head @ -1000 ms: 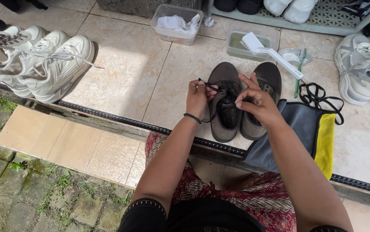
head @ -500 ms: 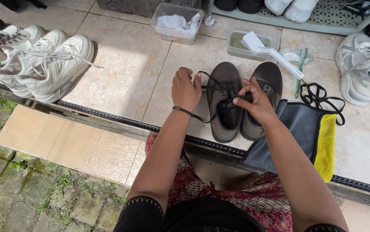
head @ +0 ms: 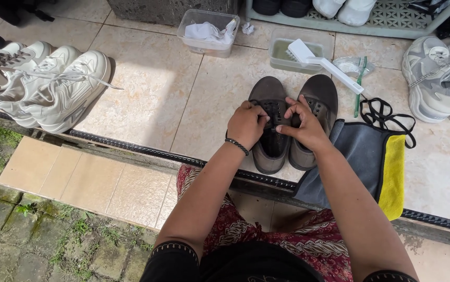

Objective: A person is carefully threading laces through the eyelets of a brown leather shoe.

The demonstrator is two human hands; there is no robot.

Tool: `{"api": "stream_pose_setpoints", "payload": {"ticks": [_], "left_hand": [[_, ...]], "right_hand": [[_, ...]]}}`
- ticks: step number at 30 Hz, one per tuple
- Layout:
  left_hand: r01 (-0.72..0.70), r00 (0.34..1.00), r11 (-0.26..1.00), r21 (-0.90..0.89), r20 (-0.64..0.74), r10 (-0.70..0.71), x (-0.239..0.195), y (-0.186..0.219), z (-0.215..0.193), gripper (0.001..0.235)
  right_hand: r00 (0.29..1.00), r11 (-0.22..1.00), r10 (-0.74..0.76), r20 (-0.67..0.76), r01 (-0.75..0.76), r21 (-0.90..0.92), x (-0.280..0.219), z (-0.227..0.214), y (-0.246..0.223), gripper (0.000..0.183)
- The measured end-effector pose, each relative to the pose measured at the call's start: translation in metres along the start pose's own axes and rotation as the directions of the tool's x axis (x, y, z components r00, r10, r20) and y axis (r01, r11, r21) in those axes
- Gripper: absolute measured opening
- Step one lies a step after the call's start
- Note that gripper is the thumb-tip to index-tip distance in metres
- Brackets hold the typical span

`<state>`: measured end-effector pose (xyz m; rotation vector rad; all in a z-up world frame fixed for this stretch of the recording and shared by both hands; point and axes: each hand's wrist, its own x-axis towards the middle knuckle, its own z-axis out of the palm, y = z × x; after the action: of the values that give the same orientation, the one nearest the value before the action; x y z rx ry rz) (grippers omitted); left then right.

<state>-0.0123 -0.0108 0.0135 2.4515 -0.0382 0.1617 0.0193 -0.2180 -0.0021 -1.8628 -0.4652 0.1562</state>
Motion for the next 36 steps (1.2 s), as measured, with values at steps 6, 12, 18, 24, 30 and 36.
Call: {"api": "stream_pose_setpoints", "payload": {"ticks": [6, 12, 18, 24, 30, 36], "left_hand": [[0.032, 0.998, 0.993, -0.113, -0.053, -0.038, 0.010, -0.009, -0.027, 0.020], [0.170, 0.962, 0.985, -0.021, -0.215, -0.170, 0.013, -0.030, -0.048, 0.016], [-0.203, 0.971, 0.974, 0.104, -0.108, 0.214, 0.001, -0.018, -0.016, 0.014], [-0.161, 0.967, 0.968, 0.194, -0.164, 0.194, 0.013, -0.027, 0.009, 0.012], [0.096, 0.942, 0.993, 0.072, -0.329, -0.067, 0.025, -0.041, -0.017, 0.008], [-0.031, 0.969, 0.976, 0.217, -0.234, 0.083, 0.018, -0.036, -0.019, 0.026]], "right_hand": [[0.999, 0.999, -0.003, -0.047, 0.004, 0.032, 0.005, 0.002, 0.018, 0.030], [0.999, 0.998, -0.015, -0.047, 0.018, 0.063, 0.005, 0.001, 0.020, 0.027], [0.998, 0.998, -0.011, -0.055, 0.015, 0.065, 0.006, 0.003, 0.022, 0.027], [0.998, 0.999, -0.015, -0.057, 0.017, 0.048, 0.007, 0.002, 0.026, 0.028], [0.999, 0.999, -0.004, -0.051, 0.007, 0.050, 0.005, 0.001, 0.024, 0.027], [0.998, 0.999, -0.015, -0.054, 0.017, 0.029, 0.004, 0.001, 0.022, 0.027]]}}
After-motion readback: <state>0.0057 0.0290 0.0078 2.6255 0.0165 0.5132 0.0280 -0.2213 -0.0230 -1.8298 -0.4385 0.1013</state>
